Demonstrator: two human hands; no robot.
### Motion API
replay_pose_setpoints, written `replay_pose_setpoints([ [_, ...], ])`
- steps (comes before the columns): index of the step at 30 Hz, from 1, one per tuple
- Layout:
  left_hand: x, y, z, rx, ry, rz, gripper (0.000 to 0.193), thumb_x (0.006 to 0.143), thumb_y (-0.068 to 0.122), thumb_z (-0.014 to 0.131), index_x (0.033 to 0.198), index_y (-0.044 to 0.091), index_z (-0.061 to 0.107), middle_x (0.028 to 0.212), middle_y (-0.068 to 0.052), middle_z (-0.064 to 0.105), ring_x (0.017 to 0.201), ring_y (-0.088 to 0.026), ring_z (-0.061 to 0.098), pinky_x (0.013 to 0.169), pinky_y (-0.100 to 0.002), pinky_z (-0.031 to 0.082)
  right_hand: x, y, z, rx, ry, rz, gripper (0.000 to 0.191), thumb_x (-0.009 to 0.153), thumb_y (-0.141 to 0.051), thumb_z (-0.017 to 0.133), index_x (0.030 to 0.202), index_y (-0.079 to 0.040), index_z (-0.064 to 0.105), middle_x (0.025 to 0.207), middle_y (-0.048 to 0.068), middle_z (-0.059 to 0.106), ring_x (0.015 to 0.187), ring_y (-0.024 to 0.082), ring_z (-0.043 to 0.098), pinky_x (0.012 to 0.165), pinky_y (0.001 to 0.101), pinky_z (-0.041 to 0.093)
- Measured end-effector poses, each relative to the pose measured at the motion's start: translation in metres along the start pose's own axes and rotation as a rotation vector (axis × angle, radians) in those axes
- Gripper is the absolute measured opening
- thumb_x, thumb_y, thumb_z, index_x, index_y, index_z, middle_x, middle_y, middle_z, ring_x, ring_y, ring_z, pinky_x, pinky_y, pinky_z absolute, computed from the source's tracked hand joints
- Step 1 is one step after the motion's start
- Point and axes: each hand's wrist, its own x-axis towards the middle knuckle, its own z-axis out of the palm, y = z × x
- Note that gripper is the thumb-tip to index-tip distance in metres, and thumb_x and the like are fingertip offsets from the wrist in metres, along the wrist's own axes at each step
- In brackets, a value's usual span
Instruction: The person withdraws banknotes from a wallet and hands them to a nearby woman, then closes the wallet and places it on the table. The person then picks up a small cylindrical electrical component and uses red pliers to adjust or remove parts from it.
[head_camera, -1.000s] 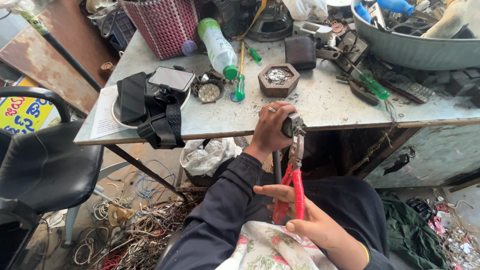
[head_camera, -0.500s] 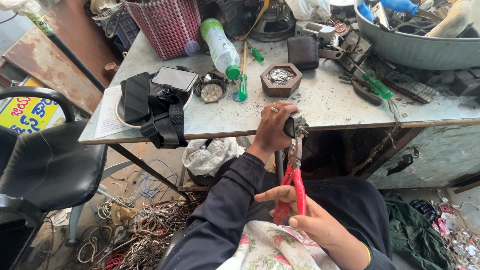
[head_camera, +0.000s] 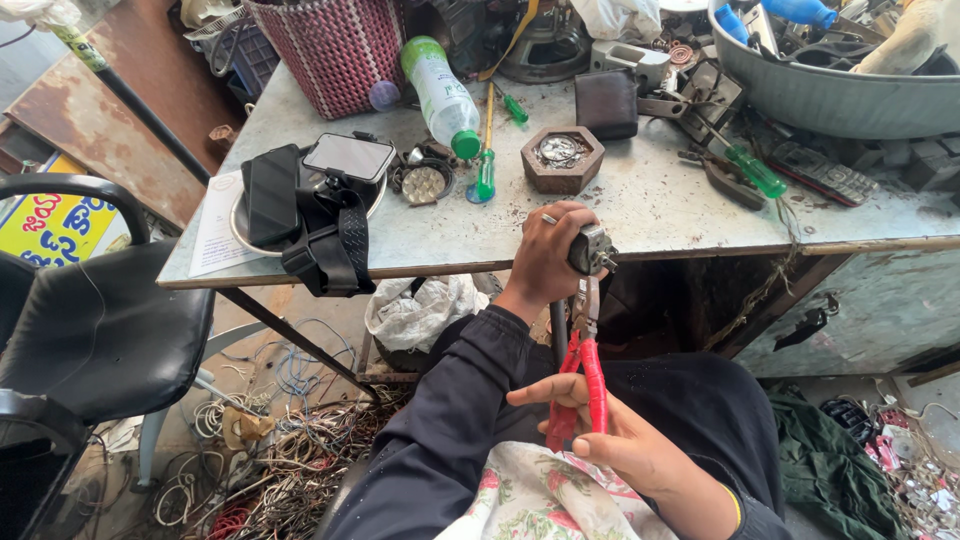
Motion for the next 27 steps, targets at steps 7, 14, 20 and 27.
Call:
replay_pose_setpoints([
  [7,0.0,0.001,-0.001,0.009,-0.002,0.002,0.07,0.062,0.024,0.091,0.123,0.014,0.056,0.123,-0.004,0.061,0.122,-0.029,0.059,0.112,-0.046,0.041,-0.001,-0.001,0.0,0.038,-0.008,0.036,0.081,0.08,-0.044,0.075,0.139,0.007,0.053,0.146,0.018,0.057,0.105,0.018,0.056,0.101,0.0357,0.045],
  [14,0.0,0.001,-0.001,0.001,-0.013,0.001,0.071,0.062,0.024,0.092,0.122,0.015,0.056,0.123,-0.003,0.061,0.122,-0.028,0.059,0.112,-0.046,0.041,-0.001,0.005,-0.003,-0.018,-0.007,-0.009,0.084,0.08,-0.048,0.075,0.138,0.008,0.053,0.147,0.019,0.057,0.124,0.021,0.059,0.11,0.0388,0.042],
  [20,-0.002,-0.004,0.002,0.005,-0.007,0.022,0.071,0.063,0.026,0.092,0.122,0.014,0.055,0.122,-0.006,0.062,0.12,-0.03,0.059,0.109,-0.047,0.041,-0.001,0.006,-0.002,0.01,-0.026,0.003,0.082,0.08,-0.045,0.076,0.141,0.004,0.05,0.149,0.019,0.057,0.123,0.024,0.058,0.109,0.0393,0.043],
  [27,-0.002,-0.011,0.008,-0.014,0.0,0.034,0.071,0.059,0.026,0.092,0.118,0.01,0.056,0.12,-0.014,0.062,0.113,-0.037,0.057,0.102,-0.048,0.043,-0.005,0.001,-0.005,-0.024,-0.059,-0.027,0.074,0.086,-0.04,0.072,0.143,0.001,0.05,0.152,0.015,0.056,0.138,0.02,0.053,0.115,0.0353,0.042],
])
